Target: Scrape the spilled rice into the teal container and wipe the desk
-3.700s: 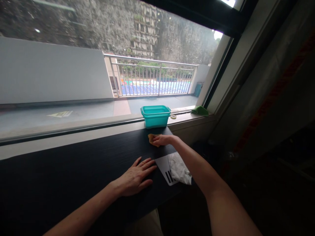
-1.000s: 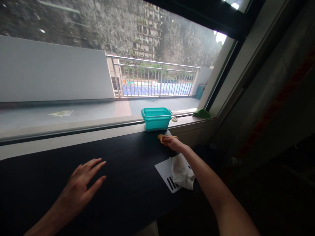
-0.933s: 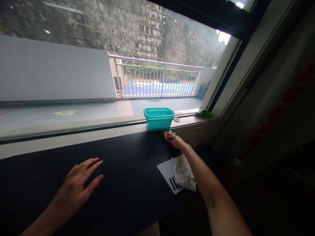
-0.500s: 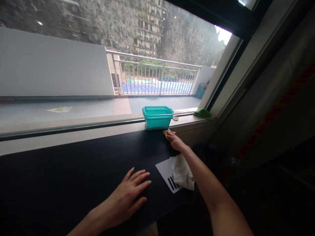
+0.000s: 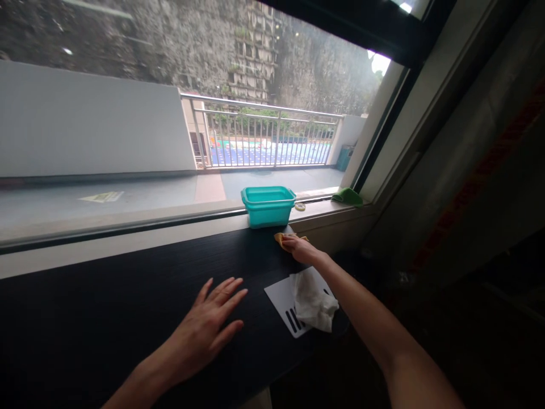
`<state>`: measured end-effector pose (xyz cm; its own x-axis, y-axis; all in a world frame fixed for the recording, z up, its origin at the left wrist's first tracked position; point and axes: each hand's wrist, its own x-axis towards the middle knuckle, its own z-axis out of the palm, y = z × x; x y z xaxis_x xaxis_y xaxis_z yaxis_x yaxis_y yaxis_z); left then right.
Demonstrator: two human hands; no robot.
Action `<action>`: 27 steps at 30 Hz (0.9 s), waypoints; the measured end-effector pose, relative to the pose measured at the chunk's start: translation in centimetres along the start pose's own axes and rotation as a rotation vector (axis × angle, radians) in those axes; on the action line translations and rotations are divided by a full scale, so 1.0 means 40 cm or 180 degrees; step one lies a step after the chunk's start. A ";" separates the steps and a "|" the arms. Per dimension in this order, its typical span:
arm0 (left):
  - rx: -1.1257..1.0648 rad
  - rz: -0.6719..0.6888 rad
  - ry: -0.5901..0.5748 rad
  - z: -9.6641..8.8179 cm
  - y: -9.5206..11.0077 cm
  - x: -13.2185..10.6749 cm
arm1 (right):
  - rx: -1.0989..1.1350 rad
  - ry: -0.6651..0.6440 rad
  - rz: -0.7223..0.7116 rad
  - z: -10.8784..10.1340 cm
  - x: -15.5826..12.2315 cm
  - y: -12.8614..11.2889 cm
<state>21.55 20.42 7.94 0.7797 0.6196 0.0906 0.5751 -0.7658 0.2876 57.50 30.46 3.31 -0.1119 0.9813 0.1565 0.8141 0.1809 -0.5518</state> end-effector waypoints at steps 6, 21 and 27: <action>0.0582 -0.0757 0.0932 -0.013 -0.172 -0.185 | -0.0138 0.0142 0.0074 0.055 0.021 -0.077; 0.0881 -0.1159 0.1272 -0.027 -0.292 -0.435 | -0.0487 0.0004 0.0019 0.100 0.061 -0.170; 0.0535 -0.1555 0.1444 -0.058 -0.282 -0.462 | -0.0650 0.0075 0.0276 0.093 0.066 -0.204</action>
<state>0.08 17.99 5.22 0.2613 0.8834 0.3889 0.8936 -0.3738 0.2486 48.46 31.81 5.18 -0.0250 0.9904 0.1361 0.9189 0.0764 -0.3870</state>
